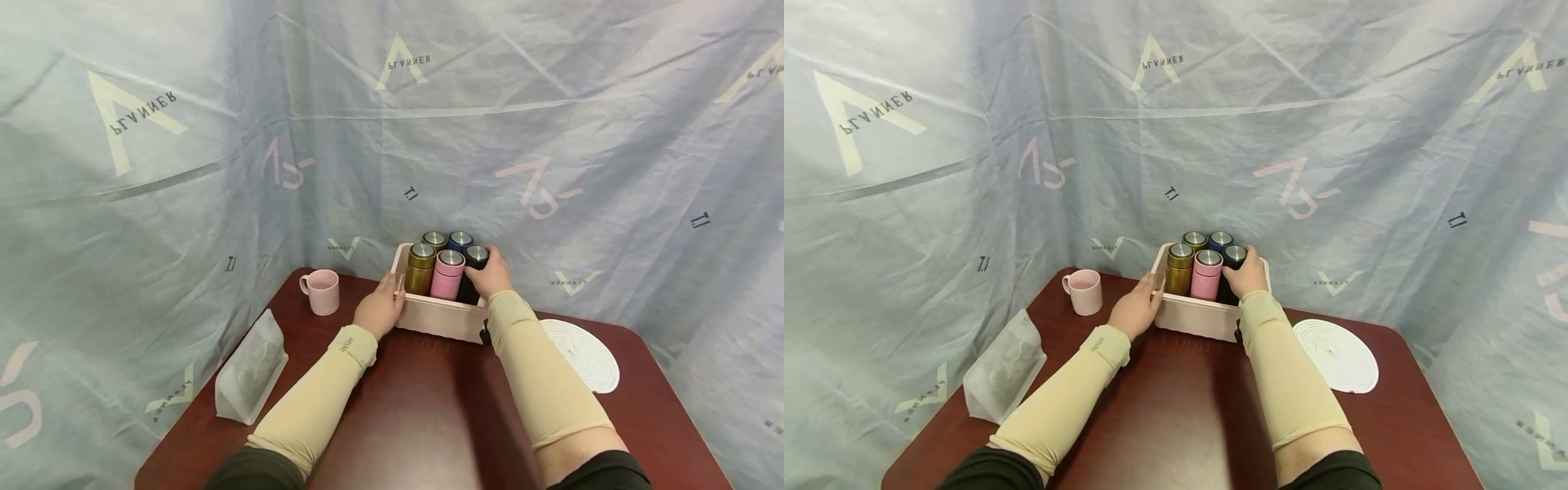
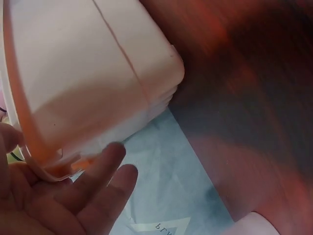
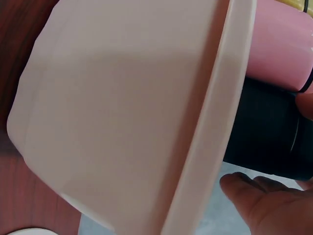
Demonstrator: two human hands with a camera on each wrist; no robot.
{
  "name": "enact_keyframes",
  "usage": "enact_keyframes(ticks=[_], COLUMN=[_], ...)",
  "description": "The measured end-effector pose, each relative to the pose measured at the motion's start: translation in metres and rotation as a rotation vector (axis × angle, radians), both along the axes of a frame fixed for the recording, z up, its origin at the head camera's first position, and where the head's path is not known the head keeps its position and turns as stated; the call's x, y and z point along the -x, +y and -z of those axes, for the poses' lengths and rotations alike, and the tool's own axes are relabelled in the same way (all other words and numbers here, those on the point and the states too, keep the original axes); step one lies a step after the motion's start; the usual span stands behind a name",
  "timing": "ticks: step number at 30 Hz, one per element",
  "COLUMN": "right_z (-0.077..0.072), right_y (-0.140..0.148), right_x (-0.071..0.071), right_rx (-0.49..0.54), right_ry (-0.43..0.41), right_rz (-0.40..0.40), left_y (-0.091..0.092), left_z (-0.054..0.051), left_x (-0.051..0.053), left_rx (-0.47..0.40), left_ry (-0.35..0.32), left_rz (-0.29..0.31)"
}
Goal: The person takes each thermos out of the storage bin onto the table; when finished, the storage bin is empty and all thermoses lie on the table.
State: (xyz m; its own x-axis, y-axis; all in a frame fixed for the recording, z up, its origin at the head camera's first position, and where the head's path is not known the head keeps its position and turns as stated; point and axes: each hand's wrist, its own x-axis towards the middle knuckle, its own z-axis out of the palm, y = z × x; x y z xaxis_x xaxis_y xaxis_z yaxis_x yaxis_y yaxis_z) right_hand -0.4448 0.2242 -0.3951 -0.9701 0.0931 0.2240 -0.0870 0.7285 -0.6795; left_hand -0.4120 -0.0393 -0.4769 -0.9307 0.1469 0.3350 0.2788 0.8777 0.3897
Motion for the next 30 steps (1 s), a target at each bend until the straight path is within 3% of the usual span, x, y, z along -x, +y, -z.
enact_keyframes(ticks=[10,14,22,30], right_z=[0.000,-0.006,-0.037,-0.077], right_y=[0.002,0.000,0.011,0.018], right_x=[-0.008,-0.013,-0.036,-0.077], right_rx=[0.058,0.082,0.087,0.134], right_ry=[0.043,0.065,0.164,0.264], right_rz=[0.034,0.034,-0.005,-0.033], left_y=[0.005,0.000,-0.001,0.000], left_z=[-0.003,-0.005,-0.010,-0.008], left_x=[-0.006,-0.006,-0.006,-0.005], left_rx=[0.027,0.034,0.084,0.092], left_ry=[0.005,0.014,-0.013,-0.009], left_rz=[-0.011,-0.021,-0.023,-0.026])
